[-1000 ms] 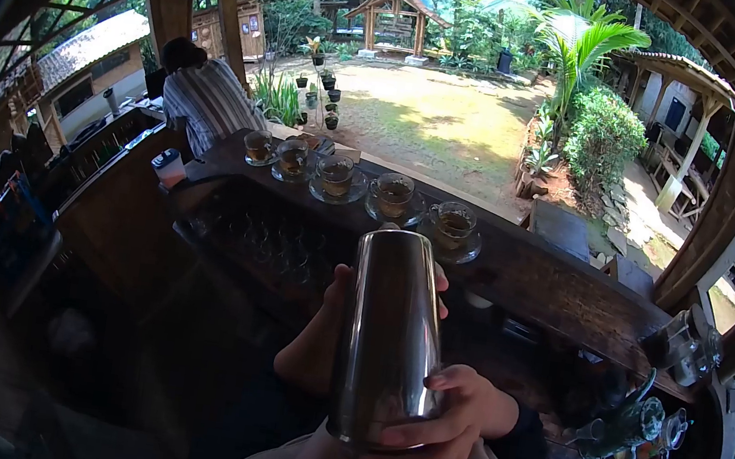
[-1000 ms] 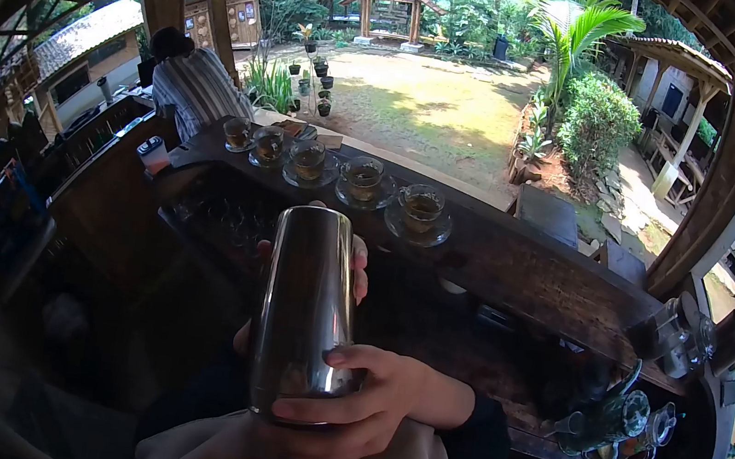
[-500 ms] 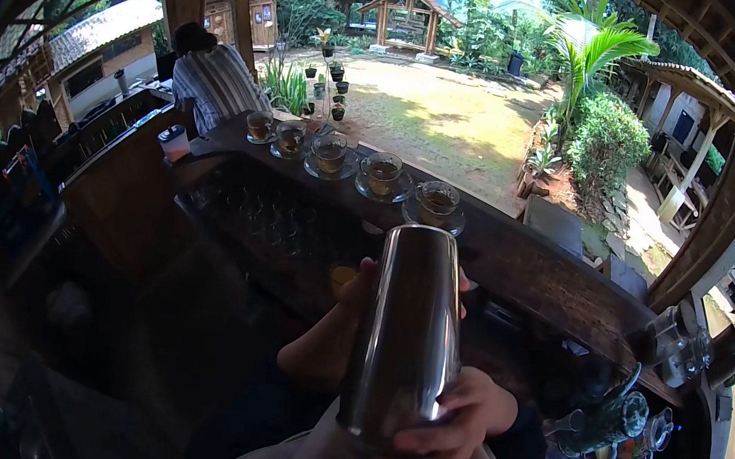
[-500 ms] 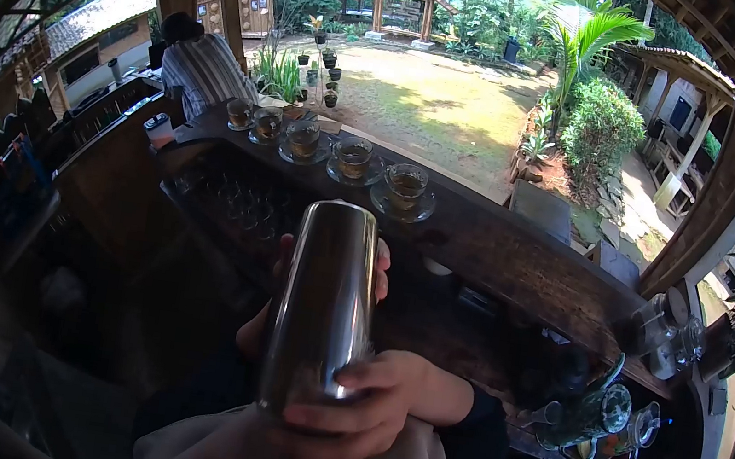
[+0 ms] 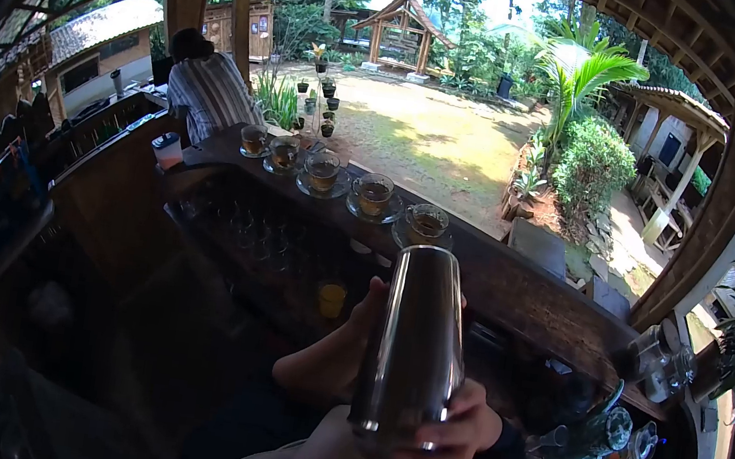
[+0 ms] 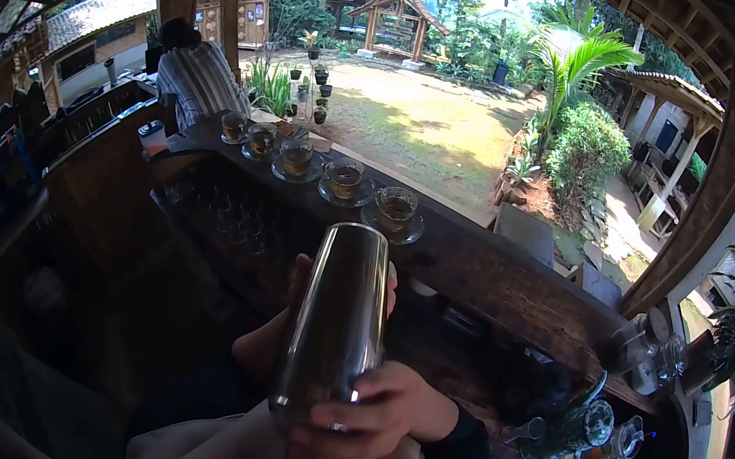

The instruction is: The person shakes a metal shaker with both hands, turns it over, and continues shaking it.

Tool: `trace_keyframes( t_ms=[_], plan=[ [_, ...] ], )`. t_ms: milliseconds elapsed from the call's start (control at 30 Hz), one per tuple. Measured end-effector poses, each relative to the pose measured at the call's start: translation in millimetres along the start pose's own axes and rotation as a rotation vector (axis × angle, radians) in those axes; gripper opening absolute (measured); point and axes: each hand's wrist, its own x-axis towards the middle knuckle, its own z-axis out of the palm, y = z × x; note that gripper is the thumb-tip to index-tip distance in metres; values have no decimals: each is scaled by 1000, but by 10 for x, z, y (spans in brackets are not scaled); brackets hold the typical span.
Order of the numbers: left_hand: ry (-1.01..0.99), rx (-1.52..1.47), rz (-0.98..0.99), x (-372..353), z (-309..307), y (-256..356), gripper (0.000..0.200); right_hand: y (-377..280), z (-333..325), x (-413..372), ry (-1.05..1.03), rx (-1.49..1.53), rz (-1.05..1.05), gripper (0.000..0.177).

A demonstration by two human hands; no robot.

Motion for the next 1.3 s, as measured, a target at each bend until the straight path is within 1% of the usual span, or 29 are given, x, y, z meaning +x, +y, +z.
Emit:
trace_keyframes(
  t_ms=[33, 67, 100, 167, 200, 233, 300, 333, 367, 433, 500, 567, 600, 633, 700, 767, 800, 833, 900, 933, 967, 1000, 1033, 1067, 1133, 1167, 1233, 1267, 1300],
  plan=[
    [208, -55, -19, -35, -38, 6, 87, 41, 33, -14, 20, 14, -9, 26],
    [234, -323, -40, -40, -240, 33, 78, 92, 73, -32, 37, 32, -20, 26],
    [-228, -791, -112, 15, -309, -29, 64, 230, 213, -89, 52, 54, 264, 37],
    [609, -307, 19, -61, -868, -79, 58, 380, 421, -98, 98, 96, 1016, 45],
    [824, -435, 7, -52, -881, 3, 56, 381, 401, -103, 79, 95, 928, 45],
    [816, -431, 10, -78, -875, 119, 56, 431, 386, -79, 65, 94, 826, 45],
    [364, -462, -32, -71, -415, 490, 62, 311, 375, 130, 57, 227, 343, 37],
    [427, -297, -29, -45, -222, 641, 66, 214, 286, 231, -53, 234, 228, 23],
    [308, -213, -19, -73, -173, 761, 70, 93, 295, 305, -12, 218, 124, 18],
    [10, -42, 206, -107, -331, 722, 76, 53, 421, 340, 31, 202, 19, 17],
    [-25, -6, 189, -150, -458, 761, 83, 148, 602, 280, 95, 298, -66, 21],
    [242, -480, -28, -261, -594, 766, 68, 394, 734, 231, -121, 175, 156, 31],
    [86, -790, -10, -283, -1030, 637, 63, 537, 897, 165, -197, 155, 320, 39],
    [239, -996, 51, -303, -1369, 690, 58, 682, 1055, 42, -136, 223, 550, 48],
    [456, 105, 198, -217, -787, 820, 54, 693, 1051, 123, 11, 199, 753, 50],
    [244, -558, -60, -207, -444, 1140, 56, 456, 961, 399, -19, 189, 419, 44],
    [294, -443, -134, -193, -240, 1218, 62, 292, 898, 505, -68, 142, 210, 39],
    [190, -399, -79, -183, -20, 1267, 71, 188, 867, 555, -119, 92, 7, 36],
    [-125, -25, 96, -232, -265, 1138, 76, 242, 1079, 321, -22, 122, -41, 33],
    [-315, -9, 172, -164, -298, 1116, 78, 301, 1249, 134, 77, 148, -99, 30],
    [-312, -7, 171, -176, -365, 1152, 78, 348, 1397, -22, 178, 175, -157, 28],
    [-47, -190, 60, -231, -470, 1170, 75, 327, 1461, 88, 280, 201, -207, 26],
    [223, -371, -53, -291, -603, 1173, 71, 415, 1173, 213, 36, 88, 7, 26],
    [288, -455, 28, -321, -881, 1115, 62, 624, 1308, 96, 43, 81, 230, 33],
    [341, -533, 103, -344, -1026, 1046, 55, 740, 1475, 137, 172, 250, 1009, 50],
    [357, -478, 116, -336, -912, 1025, 55, 698, 1414, 203, 168, 241, 991, 50],
    [346, -335, 138, -200, -772, 1141, 57, 607, 1276, 367, 99, 85, 659, 46],
    [76, -983, -93, -256, -1121, 1197, 60, 475, 1200, 470, 84, 96, 468, 43],
    [123, -366, 20, -238, -742, 1271, 65, 343, 1160, 517, 63, 116, 300, 40]
  ],
)
